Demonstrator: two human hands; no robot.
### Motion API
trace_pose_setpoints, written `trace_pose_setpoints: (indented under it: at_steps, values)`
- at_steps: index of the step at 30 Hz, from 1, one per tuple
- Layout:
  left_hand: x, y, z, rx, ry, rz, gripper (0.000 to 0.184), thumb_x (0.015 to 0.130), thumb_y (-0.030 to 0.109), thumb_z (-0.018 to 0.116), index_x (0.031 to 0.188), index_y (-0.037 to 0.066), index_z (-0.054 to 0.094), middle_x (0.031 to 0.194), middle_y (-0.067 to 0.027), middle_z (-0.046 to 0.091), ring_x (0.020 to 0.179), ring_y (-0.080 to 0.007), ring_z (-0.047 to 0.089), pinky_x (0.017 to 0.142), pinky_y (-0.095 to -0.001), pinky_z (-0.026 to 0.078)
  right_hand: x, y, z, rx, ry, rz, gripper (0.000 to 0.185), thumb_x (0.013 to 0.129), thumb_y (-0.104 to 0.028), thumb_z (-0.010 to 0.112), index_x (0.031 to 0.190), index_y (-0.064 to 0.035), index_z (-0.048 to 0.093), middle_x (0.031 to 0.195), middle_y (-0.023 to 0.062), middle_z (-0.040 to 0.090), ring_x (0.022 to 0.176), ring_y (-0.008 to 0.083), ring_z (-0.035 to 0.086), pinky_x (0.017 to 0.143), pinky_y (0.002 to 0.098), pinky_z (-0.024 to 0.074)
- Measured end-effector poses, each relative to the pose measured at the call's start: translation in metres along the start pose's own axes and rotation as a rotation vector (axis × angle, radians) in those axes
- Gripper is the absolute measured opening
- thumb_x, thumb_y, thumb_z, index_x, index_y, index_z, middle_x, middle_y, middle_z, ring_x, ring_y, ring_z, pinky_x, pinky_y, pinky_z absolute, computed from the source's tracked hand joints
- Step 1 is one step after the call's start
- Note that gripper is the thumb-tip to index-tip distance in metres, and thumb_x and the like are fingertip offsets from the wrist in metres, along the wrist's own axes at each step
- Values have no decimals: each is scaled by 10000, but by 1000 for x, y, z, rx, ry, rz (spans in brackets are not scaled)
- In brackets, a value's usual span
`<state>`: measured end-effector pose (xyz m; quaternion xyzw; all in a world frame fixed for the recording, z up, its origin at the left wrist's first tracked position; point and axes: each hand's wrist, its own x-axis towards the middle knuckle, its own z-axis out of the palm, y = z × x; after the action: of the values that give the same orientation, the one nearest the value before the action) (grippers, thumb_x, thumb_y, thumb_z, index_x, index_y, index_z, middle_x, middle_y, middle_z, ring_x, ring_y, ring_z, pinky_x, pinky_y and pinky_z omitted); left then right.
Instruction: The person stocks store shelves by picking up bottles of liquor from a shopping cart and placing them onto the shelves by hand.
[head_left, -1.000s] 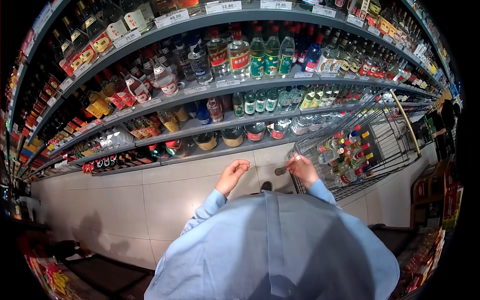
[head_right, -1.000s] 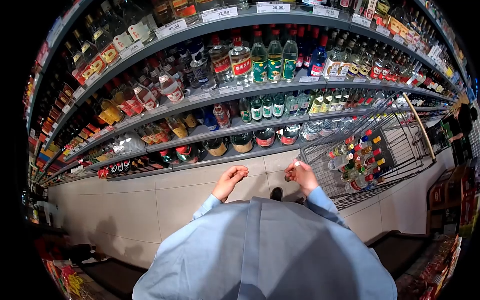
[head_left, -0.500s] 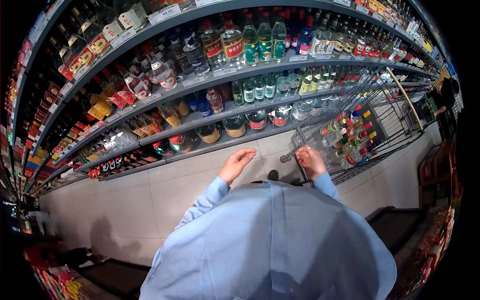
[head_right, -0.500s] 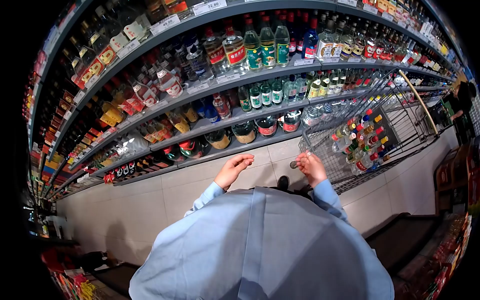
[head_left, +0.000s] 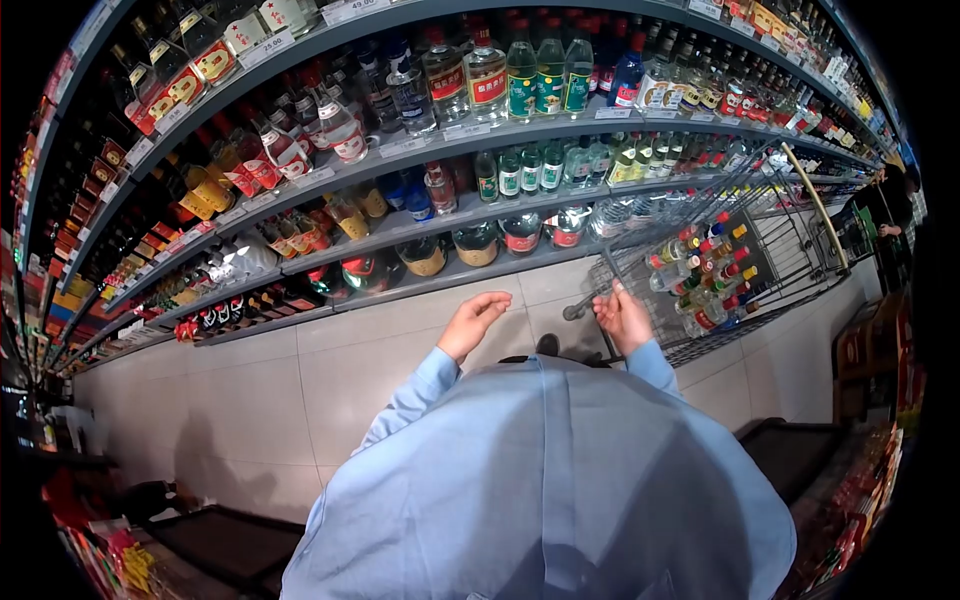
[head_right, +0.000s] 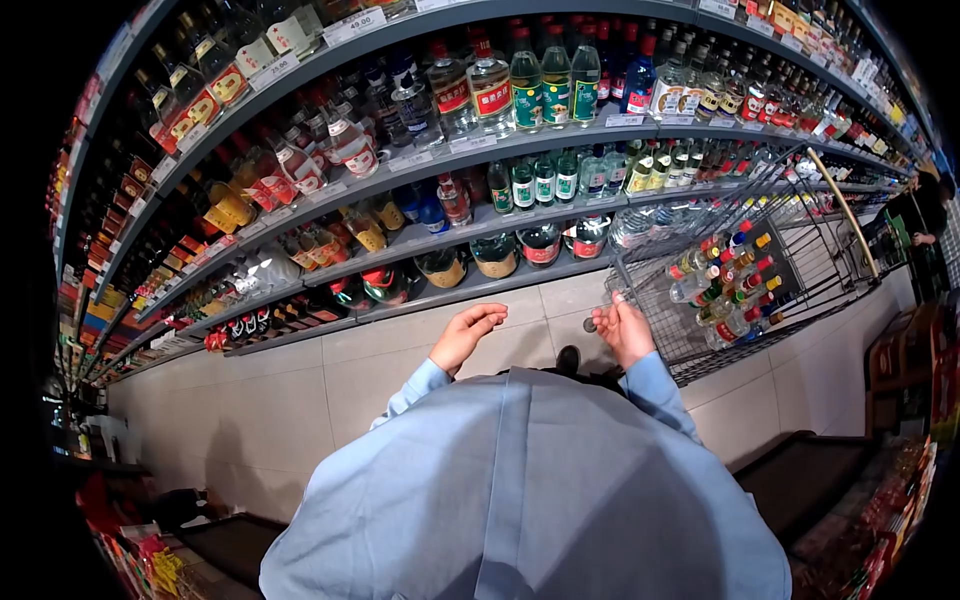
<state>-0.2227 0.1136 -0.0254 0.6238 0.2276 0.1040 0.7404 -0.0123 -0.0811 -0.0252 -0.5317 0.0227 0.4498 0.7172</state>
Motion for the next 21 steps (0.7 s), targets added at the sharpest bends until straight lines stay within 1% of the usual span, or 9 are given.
trace_pose_setpoints:
  at_steps: [1,7,10,15,16,17,20,21]
  values:
    - [-1,-1,-2,-7,9,-1,254,889,138,503,1107,19,554,1038,-36,591,989,-114,523,866,-241,394,-1,-1,5,-1,30,7,333,920,-317,425,678,-93,469,762,87,589,657,138,550,610,264,439]
    - [-5,-5,-10,-44,59,-30,263,887,161,512,1106,23,558,1028,-32,594,980,-112,526,860,-240,394,7,4,8,-17,-23,17,331,917,-316,438,676,-92,478,743,78,590,662,138,553,604,265,440]
    - [-3,-10,-13,-54,66,-63,267,887,169,512,1107,25,558,1032,-30,591,982,-112,525,860,-241,393,9,7,9,-48,-48,33,280,916,-287,439,728,-89,502,760,69,596,686,139,564,607,264,452]
    - [17,-8,-21,-121,52,-120,271,888,180,511,1116,42,555,1042,-21,586,992,-103,515,875,-248,378,28,6,9,-103,-87,86,135,906,-197,429,925,-93,514,820,67,603,724,145,579,633,256,466]
    - [22,-5,-22,-142,54,-144,269,887,180,512,1117,46,555,1041,-20,586,992,-102,514,878,-249,375,34,7,8,-120,-98,103,134,903,-180,426,965,-96,509,833,69,604,730,146,580,639,255,468]
    - [28,-1,-25,-117,53,-134,285,884,188,518,1138,59,542,1058,-18,581,1007,-105,507,885,-254,370,46,7,6,-131,-140,115,162,899,-160,417,1025,-94,494,884,82,600,753,155,581,656,261,472]
    - [57,3,-32,-93,63,-70,326,884,191,518,1181,59,502,1110,-20,560,1013,-113,507,891,-259,367,66,-4,29,-201,-136,118,190,901,-161,415,1063,-86,481,936,100,591,805,174,580,697,281,474]
    - [69,3,-33,-100,64,-90,355,882,188,520,1207,53,472,1148,-28,536,1027,-116,497,897,-257,362,75,-6,35,-178,-147,125,222,894,-155,423,1099,-81,465,973,118,580,860,199,578,759,299,468]
